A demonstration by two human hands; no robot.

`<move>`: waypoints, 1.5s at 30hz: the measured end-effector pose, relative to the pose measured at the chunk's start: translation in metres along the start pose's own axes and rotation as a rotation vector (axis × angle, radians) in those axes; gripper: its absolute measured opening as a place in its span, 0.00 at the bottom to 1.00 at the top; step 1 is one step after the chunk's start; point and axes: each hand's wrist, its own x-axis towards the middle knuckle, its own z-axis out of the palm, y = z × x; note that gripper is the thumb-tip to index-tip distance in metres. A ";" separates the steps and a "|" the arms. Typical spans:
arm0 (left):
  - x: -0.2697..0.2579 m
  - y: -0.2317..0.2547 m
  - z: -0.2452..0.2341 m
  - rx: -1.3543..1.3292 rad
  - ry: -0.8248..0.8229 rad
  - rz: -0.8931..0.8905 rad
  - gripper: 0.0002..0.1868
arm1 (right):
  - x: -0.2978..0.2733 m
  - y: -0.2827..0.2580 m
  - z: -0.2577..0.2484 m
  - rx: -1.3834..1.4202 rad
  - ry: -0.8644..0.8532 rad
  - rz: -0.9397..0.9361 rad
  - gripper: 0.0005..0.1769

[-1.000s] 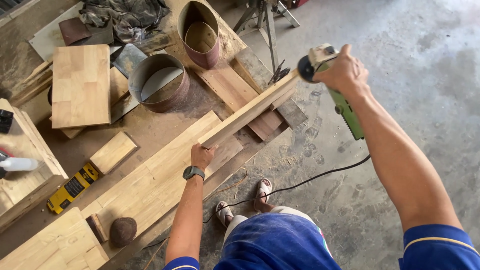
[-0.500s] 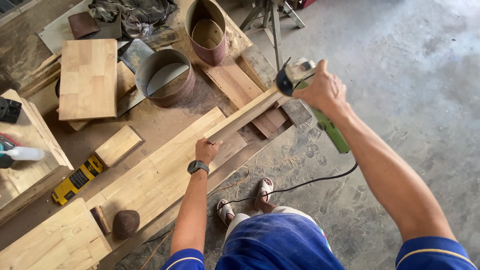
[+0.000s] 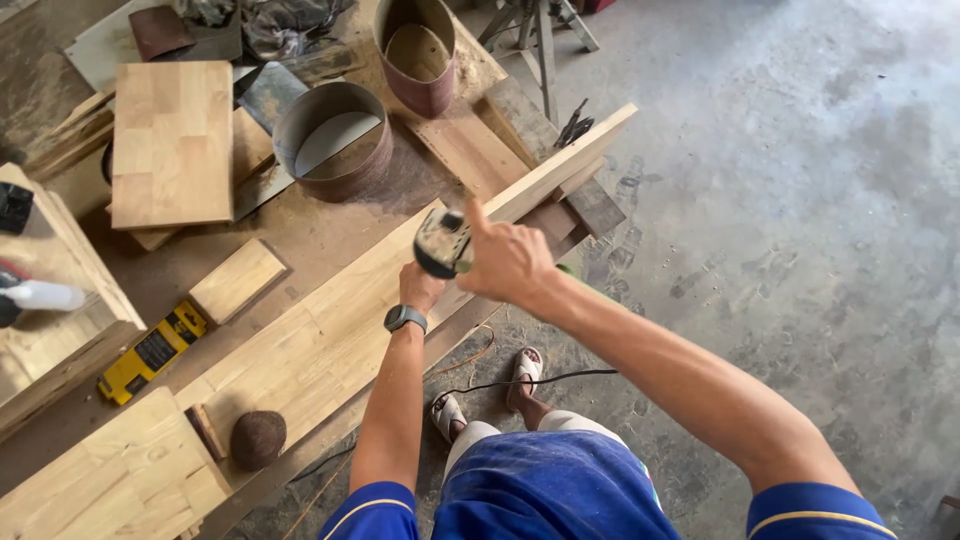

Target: The person sands a wooden plank using a handheld electric sander, then brushes the plank with a hand brush. The person repeats this process on another plank, sanding and brushing each piece on a cluttered workbench.

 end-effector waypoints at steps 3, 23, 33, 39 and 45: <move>0.004 -0.011 -0.002 0.022 -0.054 -0.031 0.15 | 0.007 0.008 0.019 -0.048 -0.030 -0.034 0.50; 0.008 -0.051 0.029 -0.024 0.001 0.022 0.24 | 0.064 0.230 -0.134 0.132 0.124 0.636 0.46; -0.005 -0.013 0.015 -0.280 -0.046 -0.334 0.17 | 0.041 0.238 -0.152 0.728 0.418 0.702 0.39; -0.109 0.054 0.019 -0.594 0.475 -0.611 0.29 | 0.031 0.143 -0.109 1.256 0.599 0.320 0.15; -0.194 0.176 -0.133 -0.756 0.298 0.282 0.41 | 0.066 0.030 -0.033 1.487 0.378 0.311 0.15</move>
